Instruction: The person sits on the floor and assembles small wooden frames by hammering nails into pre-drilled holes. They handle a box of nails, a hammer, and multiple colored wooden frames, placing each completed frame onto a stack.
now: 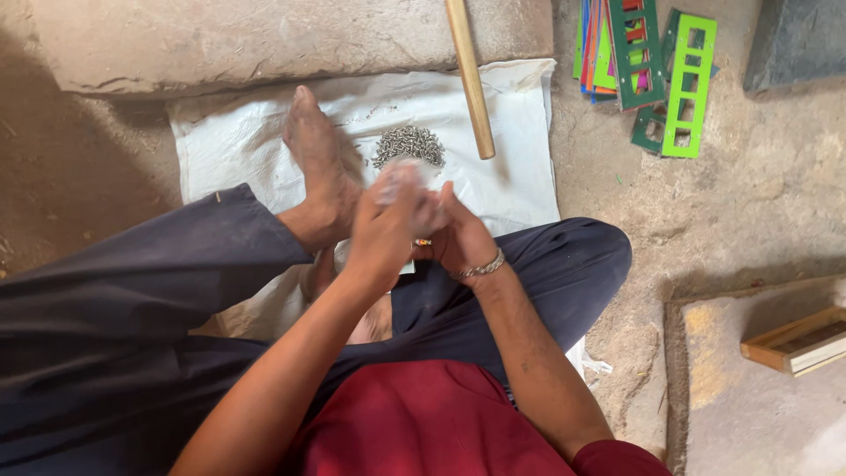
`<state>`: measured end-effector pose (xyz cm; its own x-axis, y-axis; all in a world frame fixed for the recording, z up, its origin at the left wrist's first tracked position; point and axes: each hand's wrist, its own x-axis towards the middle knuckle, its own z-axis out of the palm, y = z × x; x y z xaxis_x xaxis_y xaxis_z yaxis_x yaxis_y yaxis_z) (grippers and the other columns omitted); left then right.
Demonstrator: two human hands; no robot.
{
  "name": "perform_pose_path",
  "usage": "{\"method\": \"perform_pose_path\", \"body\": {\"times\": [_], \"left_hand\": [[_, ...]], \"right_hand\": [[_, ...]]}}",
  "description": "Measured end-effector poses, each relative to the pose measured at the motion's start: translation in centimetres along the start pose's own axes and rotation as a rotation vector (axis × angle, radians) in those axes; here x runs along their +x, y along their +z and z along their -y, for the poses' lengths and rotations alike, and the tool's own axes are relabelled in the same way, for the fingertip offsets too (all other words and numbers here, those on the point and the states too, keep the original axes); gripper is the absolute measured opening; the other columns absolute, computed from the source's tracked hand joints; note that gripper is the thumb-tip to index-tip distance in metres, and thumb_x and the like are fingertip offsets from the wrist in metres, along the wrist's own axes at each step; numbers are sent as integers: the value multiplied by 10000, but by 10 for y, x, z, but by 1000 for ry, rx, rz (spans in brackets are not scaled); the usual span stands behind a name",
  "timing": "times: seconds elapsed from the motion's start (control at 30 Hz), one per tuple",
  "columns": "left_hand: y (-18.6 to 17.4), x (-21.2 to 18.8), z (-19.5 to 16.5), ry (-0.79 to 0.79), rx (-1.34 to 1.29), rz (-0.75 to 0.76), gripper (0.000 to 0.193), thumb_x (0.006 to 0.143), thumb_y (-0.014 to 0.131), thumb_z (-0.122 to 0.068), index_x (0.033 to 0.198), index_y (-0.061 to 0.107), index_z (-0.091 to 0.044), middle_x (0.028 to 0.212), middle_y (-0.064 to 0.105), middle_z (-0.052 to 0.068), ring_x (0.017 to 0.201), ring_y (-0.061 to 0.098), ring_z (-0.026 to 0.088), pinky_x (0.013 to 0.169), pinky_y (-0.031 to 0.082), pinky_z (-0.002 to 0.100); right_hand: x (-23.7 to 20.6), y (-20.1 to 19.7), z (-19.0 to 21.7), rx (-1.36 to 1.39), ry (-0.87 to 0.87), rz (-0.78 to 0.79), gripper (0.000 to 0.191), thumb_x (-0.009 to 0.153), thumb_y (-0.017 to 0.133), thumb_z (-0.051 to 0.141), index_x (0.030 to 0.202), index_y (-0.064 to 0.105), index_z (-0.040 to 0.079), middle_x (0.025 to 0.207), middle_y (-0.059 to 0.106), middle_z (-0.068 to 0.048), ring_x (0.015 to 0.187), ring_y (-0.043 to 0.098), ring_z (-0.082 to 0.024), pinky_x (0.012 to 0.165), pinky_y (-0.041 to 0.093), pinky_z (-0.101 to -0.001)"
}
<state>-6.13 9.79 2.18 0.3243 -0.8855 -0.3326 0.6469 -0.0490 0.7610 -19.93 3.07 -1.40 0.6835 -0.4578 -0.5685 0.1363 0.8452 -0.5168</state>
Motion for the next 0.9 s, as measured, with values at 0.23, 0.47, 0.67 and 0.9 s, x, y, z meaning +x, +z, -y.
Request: {"method": "perform_pose_path", "body": {"times": [0.23, 0.47, 0.67, 0.9], "left_hand": [[-31, -32, -1, -47, -79, -156, 205, 1115, 472, -249, 1001, 556, -100, 684, 432, -66, 570, 374, 44, 616, 461, 243], [-47, -31, 39, -28, -140, -184, 265, 1111, 509, -291, 937, 558, -97, 709, 497, -45, 594, 423, 49, 533, 362, 234], [-55, -41, 49, -12, 126, -64, 346, 1074, 550, -321, 898, 671, -49, 737, 583, -39, 653, 472, 26, 559, 361, 227], [-64, -30, 52, 6, 411, 124, 310, 1052, 639, -252, 849, 676, -21, 717, 560, -9, 682, 472, 66, 590, 394, 267]], "right_hand": [[-4, 6, -12, -1359, -334, -335, 430, 934, 564, 112, 1351, 665, 131, 1180, 767, -65, 868, 753, -200, 771, 613, -346], [-14, 17, -13, -1655, -203, 94, 816, 640, 808, 107, 1388, 482, 128, 1335, 531, -97, 1105, 633, -334, 852, 559, -445], [-4, 10, -20, -1724, -220, 5, 690, 716, 836, 180, 1331, 524, 172, 1299, 587, -51, 1161, 637, -312, 891, 557, -451], [-1, 1, -24, -1717, -244, -22, 619, 760, 793, 158, 1329, 550, 180, 1280, 604, -67, 1144, 642, -317, 900, 559, -450]]}}
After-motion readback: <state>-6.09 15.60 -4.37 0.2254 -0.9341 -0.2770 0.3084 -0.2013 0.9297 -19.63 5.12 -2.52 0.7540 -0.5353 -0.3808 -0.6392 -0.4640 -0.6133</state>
